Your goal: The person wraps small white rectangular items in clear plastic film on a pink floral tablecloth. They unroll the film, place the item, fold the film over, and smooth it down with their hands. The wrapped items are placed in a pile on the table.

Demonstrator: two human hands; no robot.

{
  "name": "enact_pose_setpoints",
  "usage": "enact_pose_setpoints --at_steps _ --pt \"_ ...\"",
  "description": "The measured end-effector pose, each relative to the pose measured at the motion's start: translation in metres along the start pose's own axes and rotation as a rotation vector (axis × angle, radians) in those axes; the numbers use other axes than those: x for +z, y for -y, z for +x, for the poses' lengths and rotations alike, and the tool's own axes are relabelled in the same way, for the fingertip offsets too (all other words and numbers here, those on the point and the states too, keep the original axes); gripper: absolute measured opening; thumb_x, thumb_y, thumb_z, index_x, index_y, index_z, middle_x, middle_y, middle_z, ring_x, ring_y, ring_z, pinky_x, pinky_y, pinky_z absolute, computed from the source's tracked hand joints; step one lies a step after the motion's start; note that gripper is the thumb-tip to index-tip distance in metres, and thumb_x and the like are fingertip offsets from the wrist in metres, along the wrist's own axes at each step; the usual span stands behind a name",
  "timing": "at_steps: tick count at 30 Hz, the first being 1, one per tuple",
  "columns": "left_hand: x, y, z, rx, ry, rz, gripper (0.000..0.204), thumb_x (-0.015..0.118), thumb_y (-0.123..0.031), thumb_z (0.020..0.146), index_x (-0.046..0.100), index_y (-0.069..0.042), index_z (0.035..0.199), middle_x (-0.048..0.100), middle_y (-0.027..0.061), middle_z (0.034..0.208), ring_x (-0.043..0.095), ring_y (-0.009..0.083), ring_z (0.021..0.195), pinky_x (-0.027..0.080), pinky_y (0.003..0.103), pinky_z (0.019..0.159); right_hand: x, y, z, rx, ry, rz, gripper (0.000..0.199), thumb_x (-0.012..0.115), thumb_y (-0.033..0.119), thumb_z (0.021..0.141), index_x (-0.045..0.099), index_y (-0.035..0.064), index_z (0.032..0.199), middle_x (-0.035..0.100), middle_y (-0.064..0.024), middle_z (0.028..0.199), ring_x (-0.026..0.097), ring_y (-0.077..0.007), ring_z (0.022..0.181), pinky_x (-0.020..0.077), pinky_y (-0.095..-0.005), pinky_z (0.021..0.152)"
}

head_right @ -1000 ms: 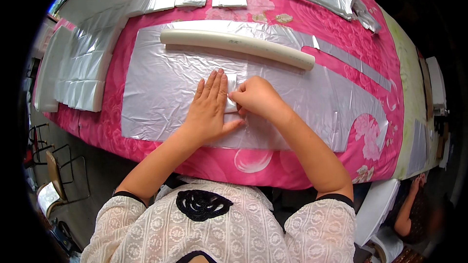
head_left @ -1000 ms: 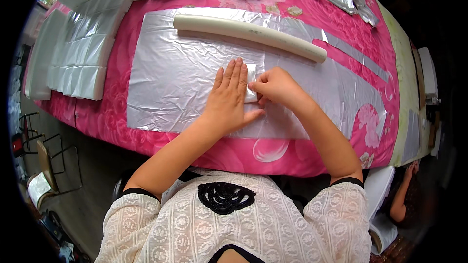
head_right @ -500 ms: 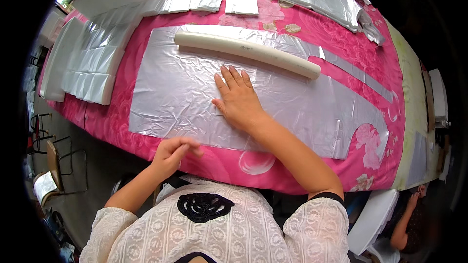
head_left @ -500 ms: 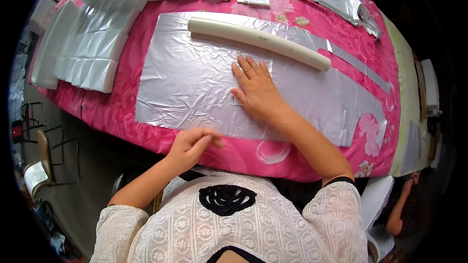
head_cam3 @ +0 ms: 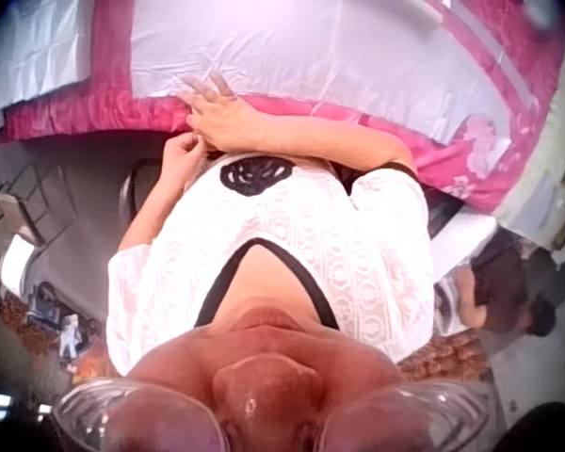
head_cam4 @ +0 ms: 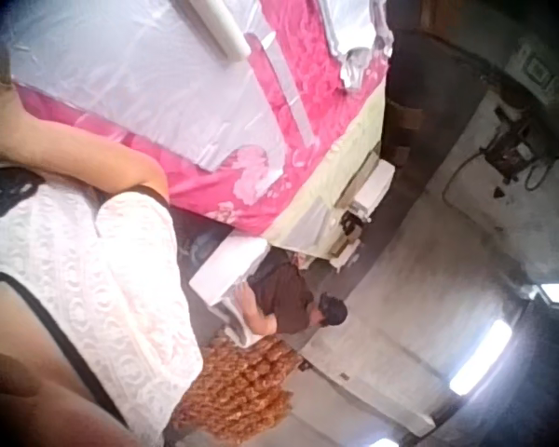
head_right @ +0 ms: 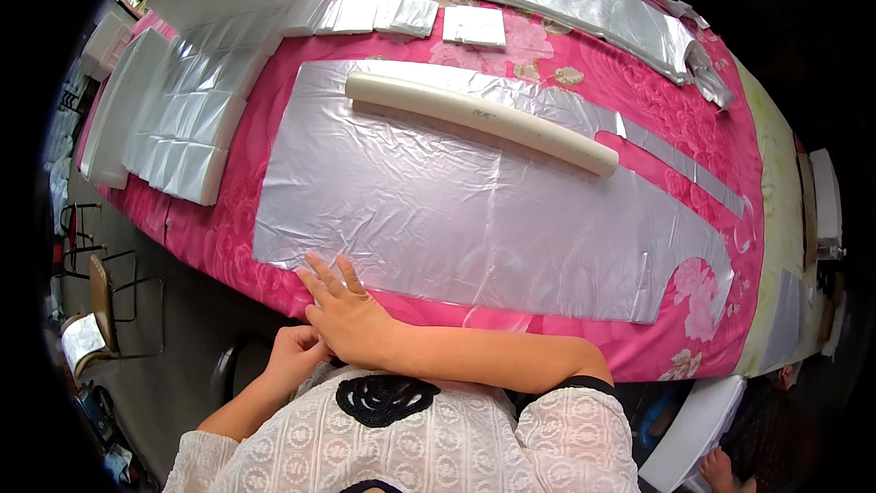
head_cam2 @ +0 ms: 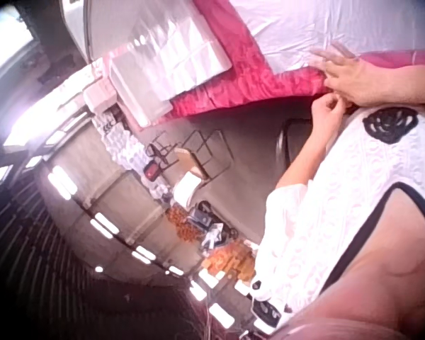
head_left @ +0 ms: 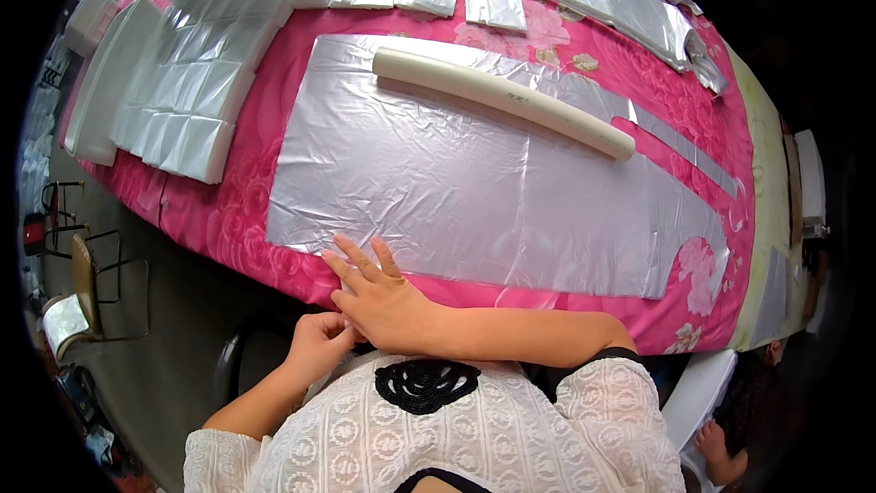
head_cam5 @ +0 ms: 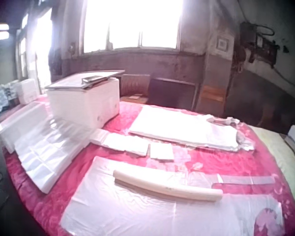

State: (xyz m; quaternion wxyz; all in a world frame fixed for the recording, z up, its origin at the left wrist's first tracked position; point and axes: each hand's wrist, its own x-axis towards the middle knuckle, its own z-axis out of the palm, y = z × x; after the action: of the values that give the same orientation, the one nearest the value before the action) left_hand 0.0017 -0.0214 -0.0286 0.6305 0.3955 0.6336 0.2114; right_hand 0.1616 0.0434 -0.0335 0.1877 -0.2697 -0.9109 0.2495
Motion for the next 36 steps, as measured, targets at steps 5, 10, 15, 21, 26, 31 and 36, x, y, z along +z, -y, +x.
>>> enact_pose_setpoints --at_steps 5,10,15,21,26,31,36 --pt "-0.009 -0.059 -0.003 0.636 -0.233 0.598 0.018 0.070 -0.003 0.067 0.066 -0.002 0.085 0.065 0.0097 0.076 0.063 0.0205 0.068 0.049 0.029 0.064 -0.054 -0.040 0.001 -0.039 -0.008 0.048 0.010 0.062 0.017 0.074 0.060 0.0072 0.077 0.053 -0.0125 0.118 0.032 -0.0332 0.128 0.0059 -0.0606 0.105" --pt "-0.016 -0.074 0.010 0.889 -0.344 0.567 0.031 0.069 -0.003 0.066 0.063 -0.003 0.096 0.065 0.0131 0.098 0.062 0.0282 0.088 0.048 0.034 0.077 -0.137 -0.140 0.031 0.240 -0.499 0.167 0.009 0.067 0.017 0.075 0.066 0.0084 0.077 0.065 -0.0063 0.090 0.055 -0.0244 0.100 0.0332 -0.0419 0.096" --pt "-0.005 -0.072 0.011 0.895 -0.220 0.562 0.029 0.068 -0.002 0.066 0.064 -0.004 0.094 0.064 0.0121 0.101 0.062 0.0266 0.088 0.050 0.033 0.075 -0.206 -0.264 0.057 0.798 -0.802 0.178 0.023 0.061 0.027 0.080 0.069 0.0057 0.086 0.068 -0.0105 0.085 0.064 -0.0204 0.077 0.0481 -0.0313 0.068" --pt "-0.004 -0.067 0.015 0.906 -0.183 0.560 0.028 0.068 -0.002 0.066 0.064 -0.005 0.094 0.064 0.0118 0.102 0.062 0.0264 0.088 0.051 0.033 0.075 -0.207 -0.318 0.059 1.235 -0.585 -0.123 0.029 0.060 0.038 0.077 0.069 0.0153 0.091 0.068 -0.0087 0.090 0.064 -0.0249 0.086 0.0445 -0.0380 0.084" --pt "-0.006 -0.064 0.016 0.908 -0.194 0.574 0.027 0.068 -0.003 0.066 0.064 -0.005 0.093 0.063 0.0124 0.103 0.062 0.0270 0.088 0.051 0.034 0.075 -0.201 -0.295 0.039 1.075 -0.571 -0.212 0.039 0.060 0.039 0.079 0.065 0.0078 0.101 0.064 -0.0131 0.104 0.060 -0.0278 0.099 0.0417 -0.0377 0.089" --pt "-0.001 -0.069 0.024 0.988 -0.112 0.637 0.029 0.068 -0.003 0.066 0.063 -0.005 0.095 0.062 0.0130 0.105 0.062 0.0281 0.089 0.051 0.034 0.075 -0.191 -0.221 -0.041 0.687 -0.265 0.118 0.042 0.064 0.029 0.079 0.061 0.0011 0.111 0.063 -0.0156 0.103 0.058 -0.0242 0.097 0.0432 -0.0325 0.083" --pt "0.023 -0.093 0.044 1.037 0.071 0.758 0.037 0.068 -0.009 0.070 0.058 -0.003 0.106 0.054 0.0168 0.116 0.057 0.0311 0.099 0.048 0.037 0.082 -0.177 -0.137 -0.111 0.747 -0.190 -0.055 0.043 0.066 0.023 0.076 0.059 -0.0005 0.112 0.060 -0.0165 0.086 0.055 -0.0283 0.080 0.0430 -0.0359 0.074"
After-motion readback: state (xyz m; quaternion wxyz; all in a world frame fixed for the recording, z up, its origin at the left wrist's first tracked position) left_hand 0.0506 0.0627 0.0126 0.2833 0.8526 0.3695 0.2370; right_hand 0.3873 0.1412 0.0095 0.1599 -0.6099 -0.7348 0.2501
